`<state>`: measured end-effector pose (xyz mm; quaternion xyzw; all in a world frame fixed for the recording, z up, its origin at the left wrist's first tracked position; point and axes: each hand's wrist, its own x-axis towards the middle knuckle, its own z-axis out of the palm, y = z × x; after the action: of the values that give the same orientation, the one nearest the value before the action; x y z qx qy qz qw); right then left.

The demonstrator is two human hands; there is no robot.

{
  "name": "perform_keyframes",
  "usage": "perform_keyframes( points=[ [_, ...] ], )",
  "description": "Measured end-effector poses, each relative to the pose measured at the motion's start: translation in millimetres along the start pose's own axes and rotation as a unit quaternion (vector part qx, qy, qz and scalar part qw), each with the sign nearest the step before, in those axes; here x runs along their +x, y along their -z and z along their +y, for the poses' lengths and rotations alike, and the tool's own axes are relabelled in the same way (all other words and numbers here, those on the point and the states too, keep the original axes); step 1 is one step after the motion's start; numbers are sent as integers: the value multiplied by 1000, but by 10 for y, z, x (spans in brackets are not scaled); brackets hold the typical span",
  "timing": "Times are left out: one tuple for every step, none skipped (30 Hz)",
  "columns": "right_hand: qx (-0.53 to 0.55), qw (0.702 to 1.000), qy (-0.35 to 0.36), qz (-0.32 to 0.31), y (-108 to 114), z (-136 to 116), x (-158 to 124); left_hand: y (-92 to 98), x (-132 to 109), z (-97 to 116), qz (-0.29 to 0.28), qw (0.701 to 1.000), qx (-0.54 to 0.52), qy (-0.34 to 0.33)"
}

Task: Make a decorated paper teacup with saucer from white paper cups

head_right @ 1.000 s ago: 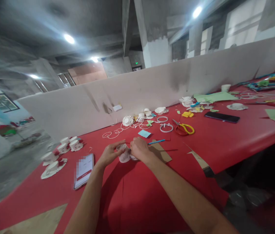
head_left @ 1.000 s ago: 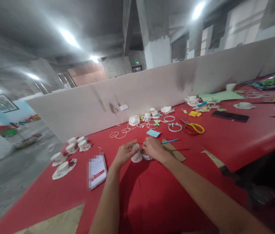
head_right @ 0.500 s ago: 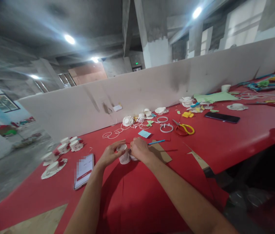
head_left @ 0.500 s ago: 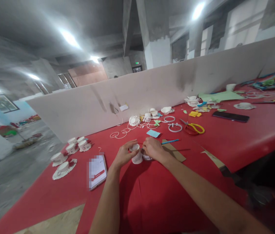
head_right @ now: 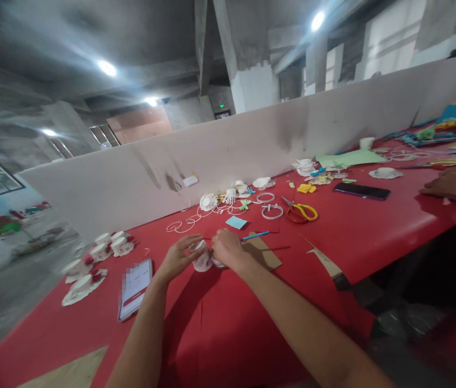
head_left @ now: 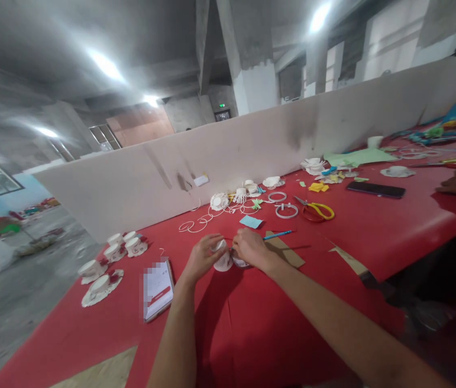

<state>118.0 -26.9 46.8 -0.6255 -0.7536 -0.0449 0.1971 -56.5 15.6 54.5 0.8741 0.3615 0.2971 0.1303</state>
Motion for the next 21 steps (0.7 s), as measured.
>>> perform_keyframes(
  points=[
    [-1, 1000, 0, -1, -6, 2, 2, 0, -1, -12, -2, 1000, -8, 6],
    [-3, 1000, 0, -3, -10, 3, 3, -1, -1, -27, -5, 1000, -15, 13],
    [-5, 1000, 0, -5, -12, 2, 4, -3, -1, -43, -8, 1000, -21, 18],
    [-6, 1000, 1, -6, -11, 1, 4, -7, -1, -60, -10, 999, -28, 22],
    [-7, 1000, 1, -8, -8, -2, 4, -11, 1, -78, -11, 999, -34, 26],
    [-7, 1000, -1, -9, -3, -5, 3, -17, 3, -94, -12, 999, -39, 28],
    [-7, 1000, -1, -10, 2, -8, 2, -22, 5, -110, -15, 998, -44, 30],
    [-8, 1000, -1, -11, 8, -11, 1, -27, 8, -122, -17, 998, -49, 30],
    [-9, 1000, 0, -11, 12, -13, 1, -32, 12, -132, -19, 998, -54, 29],
    [-11, 1000, 1, -11, 15, -14, 1, -36, 16, -139, -20, 998, -58, 27],
    [-12, 1000, 2, -11, 17, -15, 2, -41, 21, -142, -19, 998, -61, 25],
    [-13, 1000, 3, -10, 18, -15, 2, -46, 26, -144, -17, 998, -62, 24],
    [-14, 1000, 3, -10, 18, -14, 2, -51, 31, -143, -14, 998, -62, 24],
    [-14, 1000, 3, -11, 18, -13, 2, -57, 36, -141, -12, 998, -61, 26],
    [-12, 1000, 2, -13, 18, -11, 2, -64, 40, -139, -10, 998, -59, 28],
    [-10, 1000, 1, -14, 18, -10, 0, -71, 43, -138, -9, 998, -58, 31],
    [-7, 1000, -1, -13, 18, -9, -1, -77, 46, -137, -8, 998, -57, 33],
    [-4, 1000, -2, -11, 19, -9, -3, -83, 47, -136, -6, 998, -58, 34],
    [0, 1000, -3, -10, 19, -9, -4, -88, 48, -134, -3, 998, -58, 34],
    [2, 1000, -4, -8, 18, -9, -5, -91, 48, -132, -1, 998, -58, 33],
    [3, 1000, -4, -8, 16, -10, -5, -92, 48, -129, 0, 998, -56, 31]
  ],
)
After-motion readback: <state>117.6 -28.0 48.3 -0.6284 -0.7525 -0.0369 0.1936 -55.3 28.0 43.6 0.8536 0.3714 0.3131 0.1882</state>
